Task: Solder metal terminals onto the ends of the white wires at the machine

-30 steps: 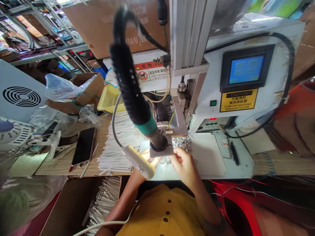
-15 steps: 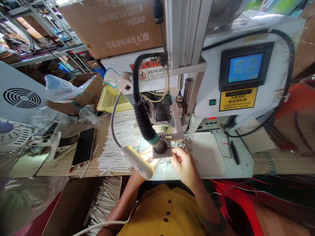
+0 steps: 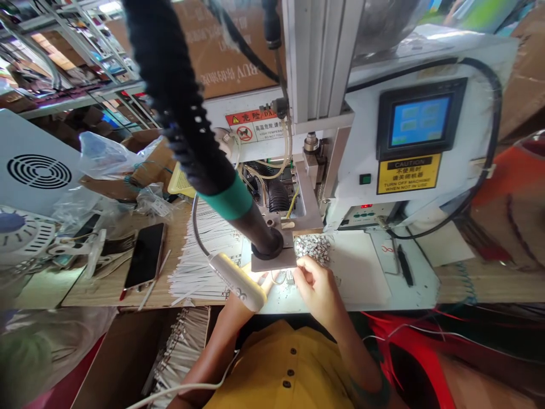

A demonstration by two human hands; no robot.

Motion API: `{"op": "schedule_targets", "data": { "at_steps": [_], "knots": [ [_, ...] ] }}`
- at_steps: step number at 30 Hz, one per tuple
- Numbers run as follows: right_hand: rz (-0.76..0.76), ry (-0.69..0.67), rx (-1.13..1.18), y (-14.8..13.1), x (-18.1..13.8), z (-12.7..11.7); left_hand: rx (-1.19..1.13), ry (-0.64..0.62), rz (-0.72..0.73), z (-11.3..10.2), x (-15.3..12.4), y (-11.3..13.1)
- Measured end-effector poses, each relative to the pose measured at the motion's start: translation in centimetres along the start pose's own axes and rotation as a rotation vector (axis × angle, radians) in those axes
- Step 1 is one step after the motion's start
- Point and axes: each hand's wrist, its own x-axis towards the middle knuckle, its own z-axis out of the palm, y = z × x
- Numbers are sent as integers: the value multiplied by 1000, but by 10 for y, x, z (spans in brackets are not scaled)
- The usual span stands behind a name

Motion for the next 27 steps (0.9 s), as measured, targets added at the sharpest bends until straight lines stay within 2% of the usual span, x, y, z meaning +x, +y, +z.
{"op": "schedule_targets", "data": {
  "at_steps": [7, 12, 27],
  "knots": [
    [42, -48, 156, 6, 2, 2, -219, -10, -105, 2, 5, 6],
    [44, -43, 149, 7, 2, 2, -299, -36, -178, 0, 6, 9],
    [50, -40, 156, 2, 1, 1, -332, -24, -169, 3, 7, 5]
  ]
}}
